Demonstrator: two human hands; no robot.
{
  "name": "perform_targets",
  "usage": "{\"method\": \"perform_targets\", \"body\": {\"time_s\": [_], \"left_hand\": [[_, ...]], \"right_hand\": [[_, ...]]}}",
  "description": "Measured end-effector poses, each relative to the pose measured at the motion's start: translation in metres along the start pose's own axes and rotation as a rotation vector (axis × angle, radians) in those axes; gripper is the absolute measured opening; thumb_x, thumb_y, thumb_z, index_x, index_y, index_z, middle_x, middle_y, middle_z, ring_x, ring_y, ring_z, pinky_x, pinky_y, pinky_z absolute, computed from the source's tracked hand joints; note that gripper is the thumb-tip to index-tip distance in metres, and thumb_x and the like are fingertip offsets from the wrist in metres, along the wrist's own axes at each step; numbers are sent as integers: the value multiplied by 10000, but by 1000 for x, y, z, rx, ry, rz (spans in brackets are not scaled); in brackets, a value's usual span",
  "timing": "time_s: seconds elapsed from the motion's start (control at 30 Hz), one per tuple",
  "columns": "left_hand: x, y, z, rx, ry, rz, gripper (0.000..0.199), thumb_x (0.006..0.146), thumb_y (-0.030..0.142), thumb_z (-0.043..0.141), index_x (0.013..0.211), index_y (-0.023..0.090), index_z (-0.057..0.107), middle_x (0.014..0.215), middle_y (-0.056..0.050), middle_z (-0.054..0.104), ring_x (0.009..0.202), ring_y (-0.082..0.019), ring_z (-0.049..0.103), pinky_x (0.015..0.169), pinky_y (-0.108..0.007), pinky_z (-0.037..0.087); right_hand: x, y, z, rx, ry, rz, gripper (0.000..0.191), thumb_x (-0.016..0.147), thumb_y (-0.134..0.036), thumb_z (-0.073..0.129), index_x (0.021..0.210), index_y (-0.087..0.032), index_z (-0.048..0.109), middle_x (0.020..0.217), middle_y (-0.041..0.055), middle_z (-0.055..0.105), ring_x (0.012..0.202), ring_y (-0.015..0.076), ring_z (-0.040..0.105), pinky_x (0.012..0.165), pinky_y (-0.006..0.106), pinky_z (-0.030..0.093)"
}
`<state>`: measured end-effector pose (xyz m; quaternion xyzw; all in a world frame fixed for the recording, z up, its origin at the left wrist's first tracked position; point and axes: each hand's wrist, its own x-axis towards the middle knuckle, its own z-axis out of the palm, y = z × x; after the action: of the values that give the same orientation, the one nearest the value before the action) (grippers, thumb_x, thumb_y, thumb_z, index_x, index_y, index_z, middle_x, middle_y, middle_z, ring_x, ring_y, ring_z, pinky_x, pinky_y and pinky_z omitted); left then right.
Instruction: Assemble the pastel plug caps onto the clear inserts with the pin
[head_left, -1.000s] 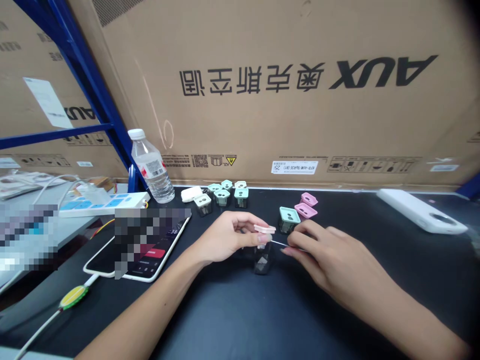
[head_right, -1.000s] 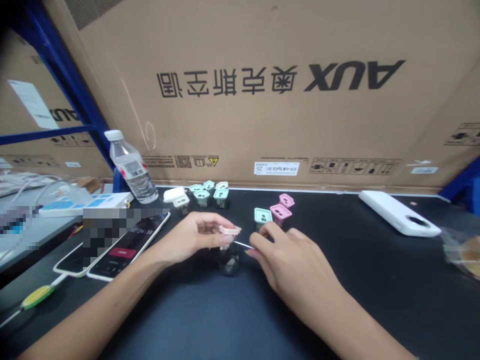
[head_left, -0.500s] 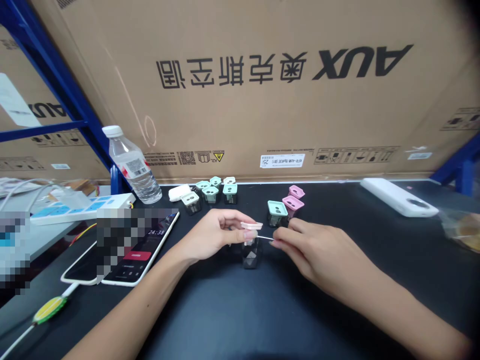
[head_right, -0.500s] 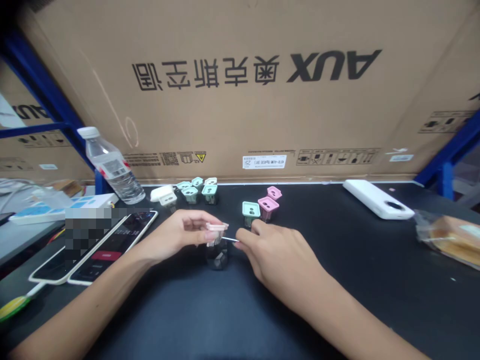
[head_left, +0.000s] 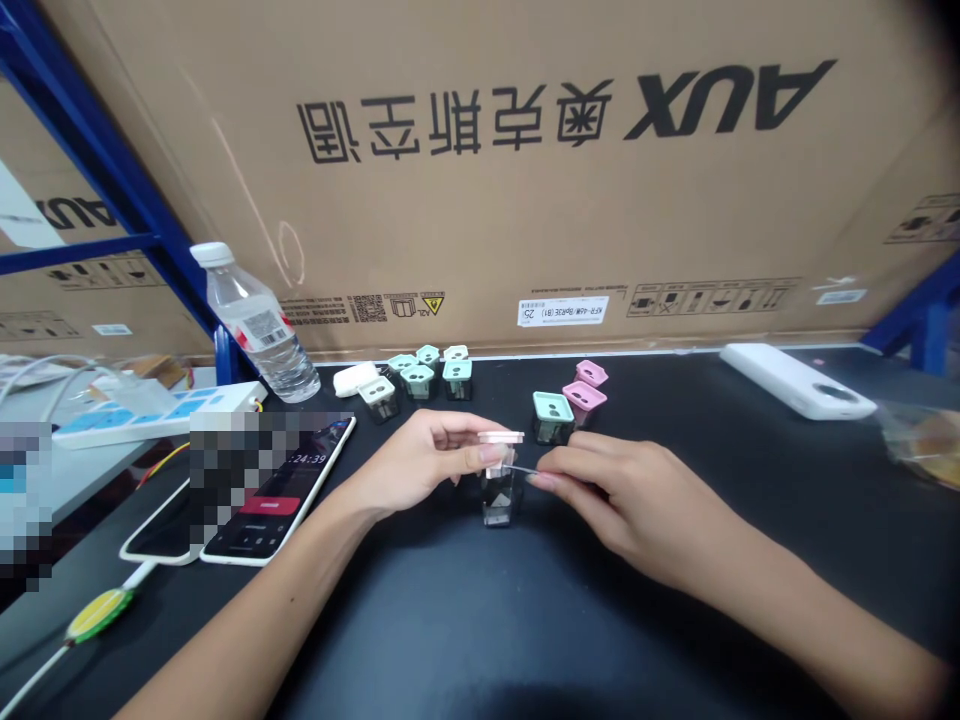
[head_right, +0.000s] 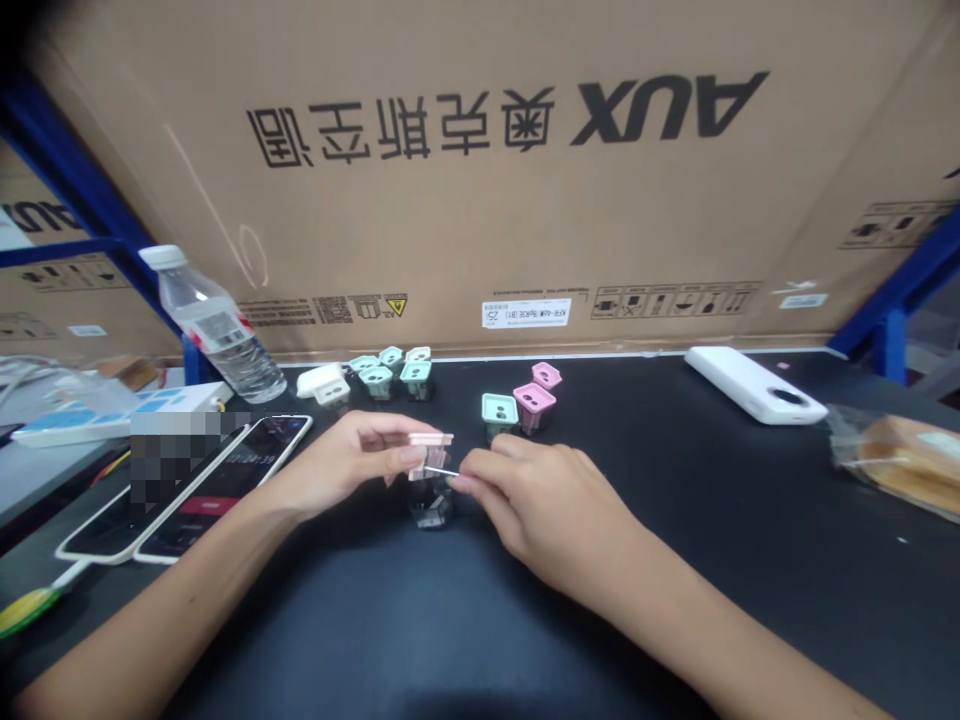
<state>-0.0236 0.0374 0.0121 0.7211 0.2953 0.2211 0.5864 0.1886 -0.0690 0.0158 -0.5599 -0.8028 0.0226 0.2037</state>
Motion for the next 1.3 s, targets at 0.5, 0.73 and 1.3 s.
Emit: {"method": "perform_targets", "body": {"time_s": [0.5, 0.73, 1.3], "left_hand": [[-2, 1, 0, -61, -13, 55, 280, 816, 314, 711, 1075, 209, 730, 905, -33, 728, 692, -92, 570, 610, -189, 430], [0, -1, 1, -36, -5, 49, 298, 814, 316, 711, 1092, 212, 728, 946, -55, 732, 771, -123, 601, 677, -215, 449], [0, -4, 0, -66, -8, 54, 337, 796, 335, 733, 1116, 231, 722, 1048, -64, 738, 929, -185, 657, 831, -285, 480]], "right_hand": [[2, -1, 1, 130, 35, 4, 258, 998, -288, 431, 948, -227, 677, 853, 29, 707, 724, 154, 642, 708, 265, 473], [3, -5, 2, 200, -46, 28, 265, 1001, -290, 415, 928, -219, 659, 829, 22, 690, 719, 153, 626, 712, 269, 457], [1, -12, -7, 557, -347, 327, 432, 1001, -503, 335, 769, -205, 545, 633, -50, 566, 424, 52, 469, 433, 174, 364]]}}
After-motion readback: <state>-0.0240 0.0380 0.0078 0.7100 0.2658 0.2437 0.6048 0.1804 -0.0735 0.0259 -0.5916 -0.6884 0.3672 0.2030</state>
